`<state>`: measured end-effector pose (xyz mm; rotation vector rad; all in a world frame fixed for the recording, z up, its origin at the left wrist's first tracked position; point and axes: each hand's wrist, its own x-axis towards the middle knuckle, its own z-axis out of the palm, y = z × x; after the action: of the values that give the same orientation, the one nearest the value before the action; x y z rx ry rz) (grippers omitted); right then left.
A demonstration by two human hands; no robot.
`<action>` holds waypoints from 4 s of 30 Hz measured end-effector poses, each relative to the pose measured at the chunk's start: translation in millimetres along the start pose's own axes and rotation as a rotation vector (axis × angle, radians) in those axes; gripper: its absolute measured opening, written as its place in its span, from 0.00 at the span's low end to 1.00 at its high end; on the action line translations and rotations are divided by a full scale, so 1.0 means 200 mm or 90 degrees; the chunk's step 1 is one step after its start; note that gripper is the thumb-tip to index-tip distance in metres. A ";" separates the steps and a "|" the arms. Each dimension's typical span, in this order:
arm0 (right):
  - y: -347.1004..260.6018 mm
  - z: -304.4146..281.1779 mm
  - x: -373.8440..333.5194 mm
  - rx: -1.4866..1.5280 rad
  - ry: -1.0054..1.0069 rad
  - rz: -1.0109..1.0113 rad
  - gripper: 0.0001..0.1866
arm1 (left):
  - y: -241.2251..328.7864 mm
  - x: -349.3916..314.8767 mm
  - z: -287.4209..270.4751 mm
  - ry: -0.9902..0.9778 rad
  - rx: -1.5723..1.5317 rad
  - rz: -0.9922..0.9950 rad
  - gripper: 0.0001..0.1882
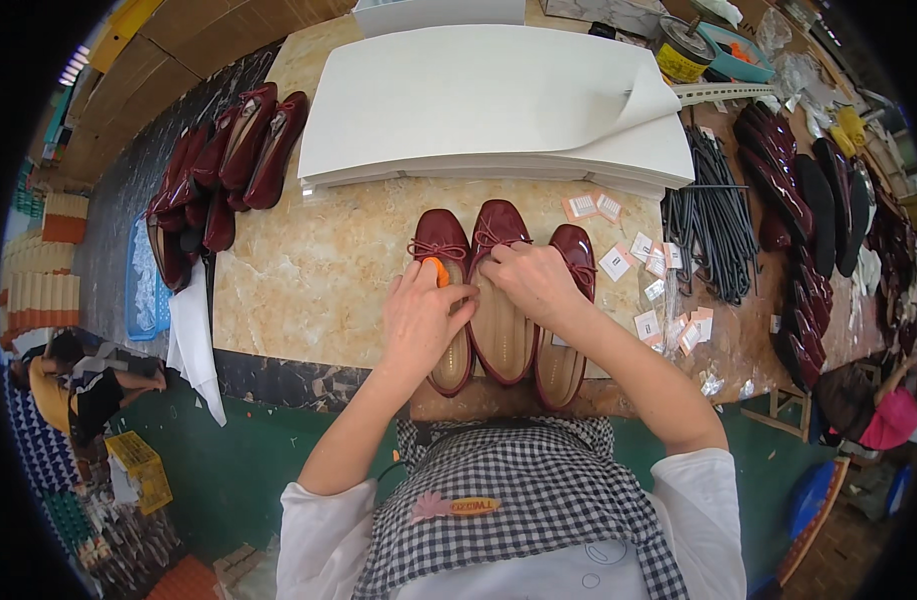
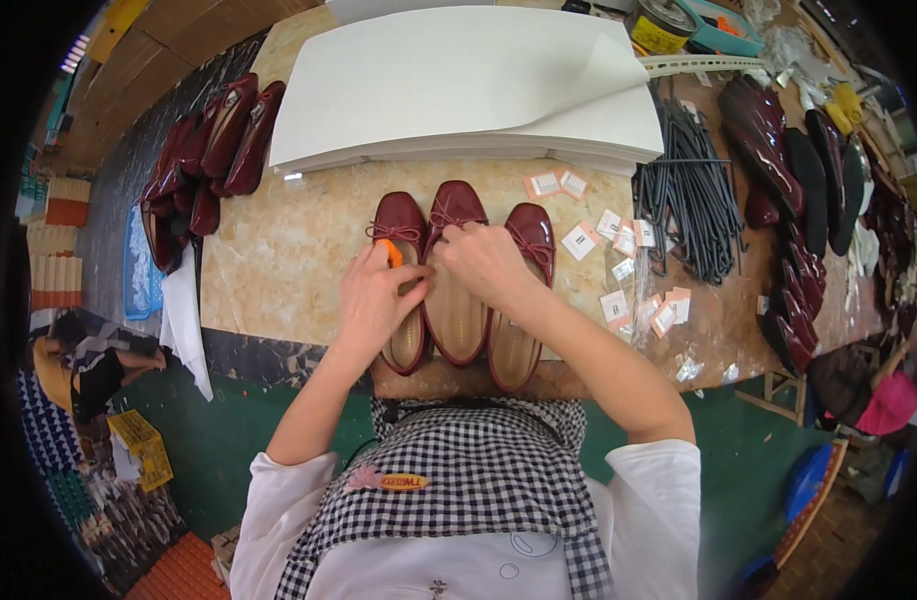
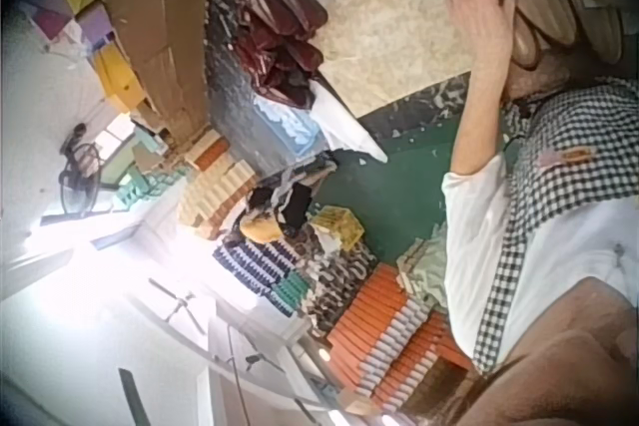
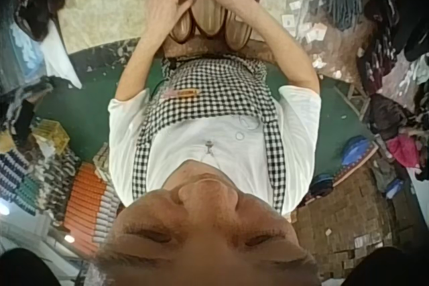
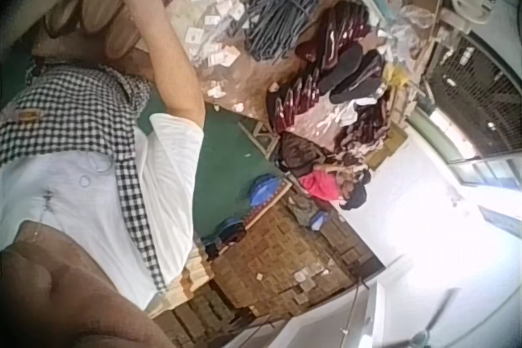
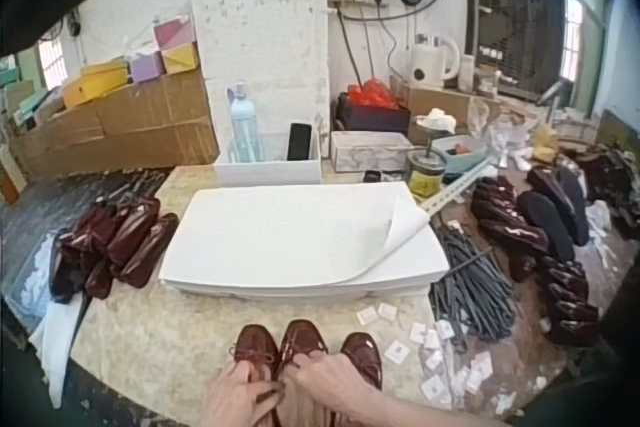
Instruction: The person cleans maroon patent leather shoes using a white cloth and a small orange tool. They wipe the exterior and interior surfaces, then insert a metal rod into the shoe to adjust the shape. The person repeats this process for multiple pairs of shoes on the table.
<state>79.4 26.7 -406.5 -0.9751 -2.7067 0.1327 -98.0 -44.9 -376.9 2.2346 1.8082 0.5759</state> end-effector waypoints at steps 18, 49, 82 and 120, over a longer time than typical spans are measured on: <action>0.01 -0.01 -0.02 0.026 -0.005 0.025 0.07 | 0.03 -0.01 -0.01 0.012 0.031 0.007 0.09; 0.00 0.03 -0.03 0.069 0.062 0.041 0.02 | 0.04 -0.01 0.01 -0.010 0.152 0.011 0.13; 0.00 0.03 -0.03 0.107 0.077 0.059 0.05 | 0.03 -0.06 0.04 0.054 0.118 0.016 0.12; 0.07 -0.20 -0.03 0.841 -0.229 0.211 0.11 | -0.06 0.06 0.11 -0.094 -0.674 -0.329 0.08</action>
<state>103.0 34.5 -371.0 -0.8979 -1.8839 1.9503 -98.2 -28.1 -399.3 1.0398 1.3891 0.9214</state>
